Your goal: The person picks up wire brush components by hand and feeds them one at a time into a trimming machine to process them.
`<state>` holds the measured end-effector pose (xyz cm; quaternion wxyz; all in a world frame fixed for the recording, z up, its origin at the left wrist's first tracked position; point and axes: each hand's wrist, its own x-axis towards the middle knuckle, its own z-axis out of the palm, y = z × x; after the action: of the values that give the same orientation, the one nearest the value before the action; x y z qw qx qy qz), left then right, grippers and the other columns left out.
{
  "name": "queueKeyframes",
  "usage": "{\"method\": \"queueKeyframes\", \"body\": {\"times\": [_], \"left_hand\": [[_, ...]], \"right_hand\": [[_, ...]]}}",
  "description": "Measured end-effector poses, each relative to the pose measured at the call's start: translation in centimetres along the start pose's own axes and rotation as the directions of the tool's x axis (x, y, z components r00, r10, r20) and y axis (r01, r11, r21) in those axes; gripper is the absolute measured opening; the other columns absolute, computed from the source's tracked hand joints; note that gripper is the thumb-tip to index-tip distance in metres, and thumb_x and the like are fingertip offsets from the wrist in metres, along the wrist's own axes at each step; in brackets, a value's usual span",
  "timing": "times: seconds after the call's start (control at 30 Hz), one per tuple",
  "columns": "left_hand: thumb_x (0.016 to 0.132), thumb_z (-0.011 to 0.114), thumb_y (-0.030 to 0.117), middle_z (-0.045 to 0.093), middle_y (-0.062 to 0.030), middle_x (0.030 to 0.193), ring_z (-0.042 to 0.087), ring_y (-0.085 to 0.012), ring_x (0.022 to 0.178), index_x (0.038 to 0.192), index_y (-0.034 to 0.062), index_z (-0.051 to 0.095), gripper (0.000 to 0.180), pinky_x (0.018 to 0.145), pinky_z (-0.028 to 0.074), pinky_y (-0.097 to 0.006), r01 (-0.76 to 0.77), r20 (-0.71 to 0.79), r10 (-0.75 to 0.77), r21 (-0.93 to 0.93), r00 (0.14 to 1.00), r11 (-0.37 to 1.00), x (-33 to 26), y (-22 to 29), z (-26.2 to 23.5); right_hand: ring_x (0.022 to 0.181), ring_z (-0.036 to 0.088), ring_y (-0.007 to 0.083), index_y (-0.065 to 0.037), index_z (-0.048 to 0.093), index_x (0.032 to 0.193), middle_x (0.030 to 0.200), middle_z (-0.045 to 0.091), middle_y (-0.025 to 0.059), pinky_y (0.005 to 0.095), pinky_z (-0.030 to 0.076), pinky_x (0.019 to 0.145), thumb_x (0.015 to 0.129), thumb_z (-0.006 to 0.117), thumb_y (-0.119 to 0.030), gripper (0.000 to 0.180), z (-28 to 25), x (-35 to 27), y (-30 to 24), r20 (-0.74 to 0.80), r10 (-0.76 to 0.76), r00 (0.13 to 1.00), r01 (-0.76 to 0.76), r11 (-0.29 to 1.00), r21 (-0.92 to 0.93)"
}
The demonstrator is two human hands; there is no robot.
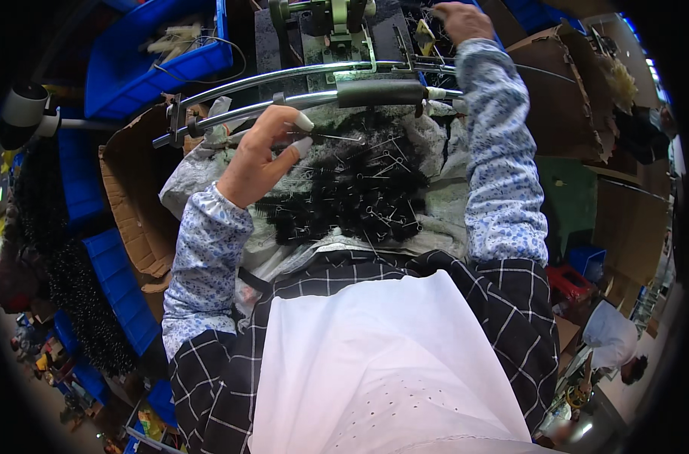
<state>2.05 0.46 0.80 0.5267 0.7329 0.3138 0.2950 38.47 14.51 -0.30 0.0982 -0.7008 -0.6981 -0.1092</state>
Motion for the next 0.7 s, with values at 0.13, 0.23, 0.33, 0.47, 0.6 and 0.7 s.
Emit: {"method": "queueKeyframes", "body": {"times": [0.13,0.23,0.33,0.47,0.6,0.7], "left_hand": [[0.079,0.054,-0.007,0.046,-0.0034,0.100,0.050,-0.0124,0.098,0.109,0.0037,0.042,0.034,0.084,0.042,-0.025,-0.105,-0.075,0.106,0.015,0.991,0.994,1.9,-0.8,2.0],[0.079,0.054,-0.007,0.046,-0.0050,0.098,0.051,-0.0134,0.095,0.109,0.0029,0.042,0.034,0.080,0.043,-0.025,-0.120,-0.171,0.143,0.141,0.975,0.983,2.5,-0.8,2.9],[0.077,0.056,-0.006,0.047,-0.0076,0.099,0.053,-0.0144,0.087,0.111,0.0029,0.041,0.038,0.076,0.044,-0.026,-0.197,-0.162,0.250,0.285,0.954,0.938,3.4,-0.5,3.5],[0.076,0.061,0.004,0.048,-0.0131,0.101,0.057,-0.0240,0.083,0.112,0.0025,0.038,0.043,0.074,0.047,-0.030,0.040,-0.271,0.009,0.174,0.962,0.984,1.0,-1.5,3.1],[0.074,0.063,0.015,0.049,-0.0163,0.108,0.054,-0.0321,0.093,0.112,0.0027,0.042,0.045,0.082,0.044,-0.039,0.028,0.217,-0.180,0.563,0.960,0.826,-1.7,-4.3,4.5],[0.066,0.063,0.012,0.051,-0.0142,0.100,0.053,-0.0313,0.091,0.108,0.0037,0.048,0.045,0.077,0.043,-0.039,-0.027,0.279,-0.232,0.692,0.932,0.722,-1.6,-5.2,6.2]], "right_hand": [[0.083,0.062,0.0240,-0.016,0.056,0.113,0.098,0.061,0.0113,0.0344,0.050,0.074,0.086,0.052,-0.021,0.028,-3.5,-3.6,-0.5,-0.106,-0.175,0.979,0.181,0.982,0.046],[0.084,0.060,0.0237,-0.006,0.055,0.109,0.092,0.061,0.0123,0.0335,0.048,0.076,0.087,0.051,-0.021,0.026,-6.6,-8.5,-9.8,0.453,-0.433,0.779,0.047,0.761,0.647],[0.086,0.059,0.0311,-0.009,0.059,0.104,0.092,0.062,0.0127,0.0393,0.047,0.076,0.086,0.051,-0.026,0.026,-6.0,-12.8,-13.7,0.232,-0.448,0.863,0.103,0.608,0.787],[0.075,0.061,0.0248,-0.009,0.059,0.103,0.076,0.062,0.0122,0.0353,0.049,0.070,0.084,0.053,-0.022,0.023,-2.6,-10.3,-11.5,0.142,-0.328,0.934,0.100,0.621,0.778],[0.077,0.061,0.0217,-0.009,0.060,0.101,0.081,0.063,0.0092,0.0322,0.050,0.068,0.086,0.047,-0.013,0.020,1.0,-5.5,-8.6,-0.145,-0.096,0.985,0.121,0.978,0.172],[0.086,0.060,0.0222,-0.011,0.059,0.106,0.089,0.062,0.0087,0.0325,0.049,0.076,0.082,0.051,-0.012,0.025,2.5,-4.4,-9.6,-0.057,-0.069,0.996,0.073,0.995,0.069]]}}
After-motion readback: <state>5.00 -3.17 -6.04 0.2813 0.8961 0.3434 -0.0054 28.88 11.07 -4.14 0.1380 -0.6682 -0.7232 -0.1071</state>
